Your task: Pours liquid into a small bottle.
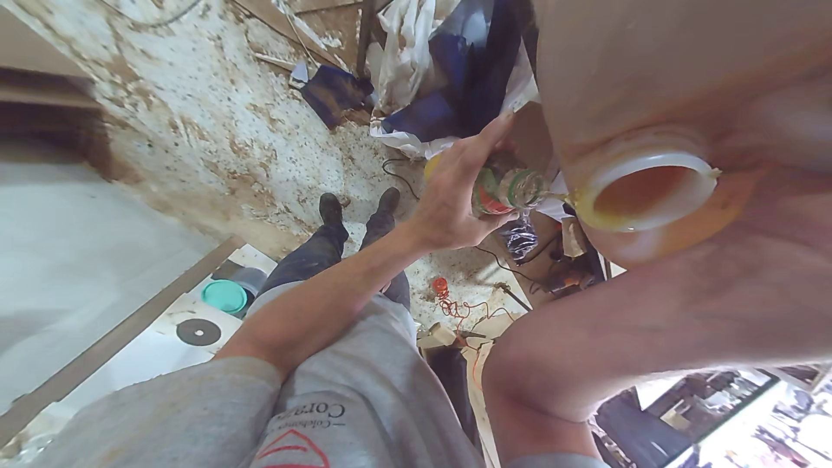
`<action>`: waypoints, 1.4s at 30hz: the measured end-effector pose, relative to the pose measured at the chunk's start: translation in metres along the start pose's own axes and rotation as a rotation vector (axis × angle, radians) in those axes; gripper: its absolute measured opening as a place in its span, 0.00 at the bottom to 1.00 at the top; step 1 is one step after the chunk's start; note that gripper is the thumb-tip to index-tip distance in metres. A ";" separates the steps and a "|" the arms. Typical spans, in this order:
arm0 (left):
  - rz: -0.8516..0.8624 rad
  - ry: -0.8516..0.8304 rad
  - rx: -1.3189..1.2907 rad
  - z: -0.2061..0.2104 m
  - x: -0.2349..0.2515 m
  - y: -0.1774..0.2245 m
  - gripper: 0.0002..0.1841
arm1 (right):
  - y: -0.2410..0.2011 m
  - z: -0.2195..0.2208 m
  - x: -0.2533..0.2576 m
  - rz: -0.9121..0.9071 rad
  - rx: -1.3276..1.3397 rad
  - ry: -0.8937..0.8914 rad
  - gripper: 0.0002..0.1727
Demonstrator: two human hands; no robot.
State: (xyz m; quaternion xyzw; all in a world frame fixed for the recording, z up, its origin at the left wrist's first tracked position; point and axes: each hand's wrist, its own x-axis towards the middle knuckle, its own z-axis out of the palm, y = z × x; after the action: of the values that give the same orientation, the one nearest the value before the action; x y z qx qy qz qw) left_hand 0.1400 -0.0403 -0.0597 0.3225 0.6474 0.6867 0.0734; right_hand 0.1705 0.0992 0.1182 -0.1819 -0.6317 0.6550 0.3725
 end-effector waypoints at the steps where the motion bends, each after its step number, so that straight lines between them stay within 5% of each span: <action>1: 0.000 0.001 -0.002 0.000 0.000 0.000 0.56 | 0.000 0.001 -0.001 -0.004 -0.012 -0.003 0.11; 14: 0.011 0.012 -0.016 -0.001 0.003 0.004 0.56 | 0.002 -0.022 -0.011 -0.022 -0.097 -0.010 0.10; 28: 0.019 0.017 -0.032 0.000 0.008 0.005 0.55 | -0.004 0.005 0.007 0.055 -0.025 0.061 0.10; 42: 0.004 -0.002 -0.027 0.000 0.004 0.004 0.56 | -0.005 -0.014 -0.039 -0.067 -0.324 -0.015 0.11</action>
State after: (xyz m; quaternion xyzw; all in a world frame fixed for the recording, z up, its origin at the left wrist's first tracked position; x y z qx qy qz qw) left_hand 0.1383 -0.0387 -0.0550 0.3235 0.6374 0.6951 0.0768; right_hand 0.2072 0.0810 0.1123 -0.2134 -0.7377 0.5330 0.3553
